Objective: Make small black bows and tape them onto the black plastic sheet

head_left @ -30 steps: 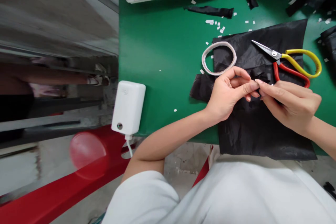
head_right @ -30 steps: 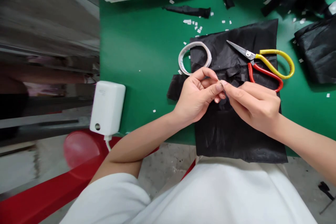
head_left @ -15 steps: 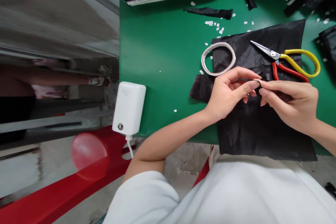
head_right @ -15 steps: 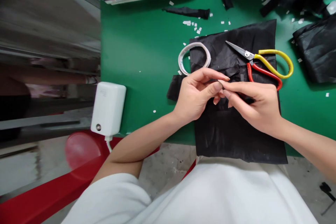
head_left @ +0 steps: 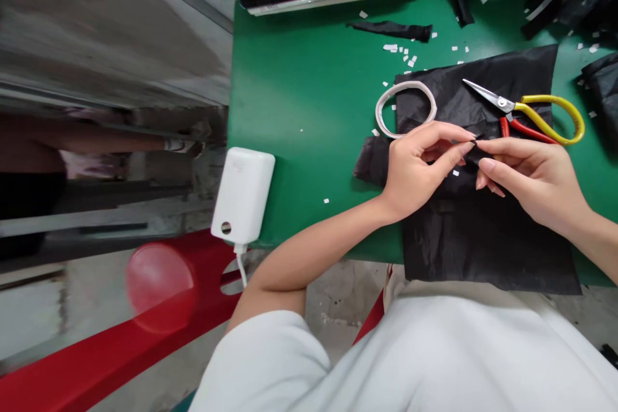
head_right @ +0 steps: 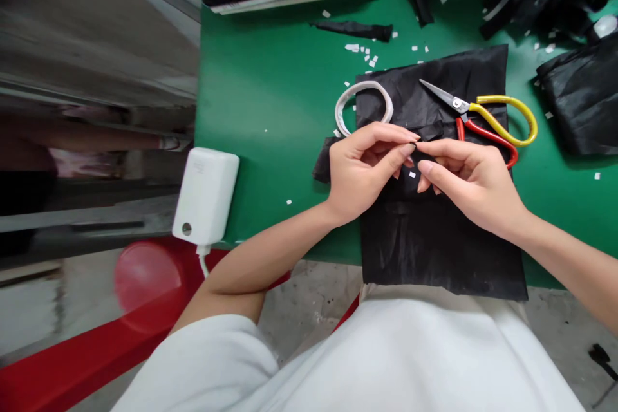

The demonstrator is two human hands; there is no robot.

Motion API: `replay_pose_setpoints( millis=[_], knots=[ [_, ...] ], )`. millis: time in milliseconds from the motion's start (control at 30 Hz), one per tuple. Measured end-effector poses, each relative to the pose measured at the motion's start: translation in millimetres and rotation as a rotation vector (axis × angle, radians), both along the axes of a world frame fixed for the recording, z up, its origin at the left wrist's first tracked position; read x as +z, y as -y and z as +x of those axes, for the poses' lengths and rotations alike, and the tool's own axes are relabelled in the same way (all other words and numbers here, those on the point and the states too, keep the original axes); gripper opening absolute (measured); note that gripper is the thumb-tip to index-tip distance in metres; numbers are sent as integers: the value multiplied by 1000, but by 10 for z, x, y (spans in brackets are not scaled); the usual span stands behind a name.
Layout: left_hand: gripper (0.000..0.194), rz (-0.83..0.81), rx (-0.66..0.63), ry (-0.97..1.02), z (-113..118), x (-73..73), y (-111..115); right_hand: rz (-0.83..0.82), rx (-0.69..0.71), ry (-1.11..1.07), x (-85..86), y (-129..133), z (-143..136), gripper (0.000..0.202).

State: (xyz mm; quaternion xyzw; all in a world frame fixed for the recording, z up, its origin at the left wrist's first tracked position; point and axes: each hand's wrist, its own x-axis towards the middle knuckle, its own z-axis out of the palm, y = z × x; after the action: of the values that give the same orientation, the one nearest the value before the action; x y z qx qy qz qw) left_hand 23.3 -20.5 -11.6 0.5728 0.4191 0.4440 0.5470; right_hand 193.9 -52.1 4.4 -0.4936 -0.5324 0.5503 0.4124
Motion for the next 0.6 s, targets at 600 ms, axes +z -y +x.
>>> replay_pose_setpoints(
  millis=[600],
  knots=[
    [22, -75, -15, 84, -29, -43, -173, 635, -154, 818, 210, -100, 607, 21]
  ],
)
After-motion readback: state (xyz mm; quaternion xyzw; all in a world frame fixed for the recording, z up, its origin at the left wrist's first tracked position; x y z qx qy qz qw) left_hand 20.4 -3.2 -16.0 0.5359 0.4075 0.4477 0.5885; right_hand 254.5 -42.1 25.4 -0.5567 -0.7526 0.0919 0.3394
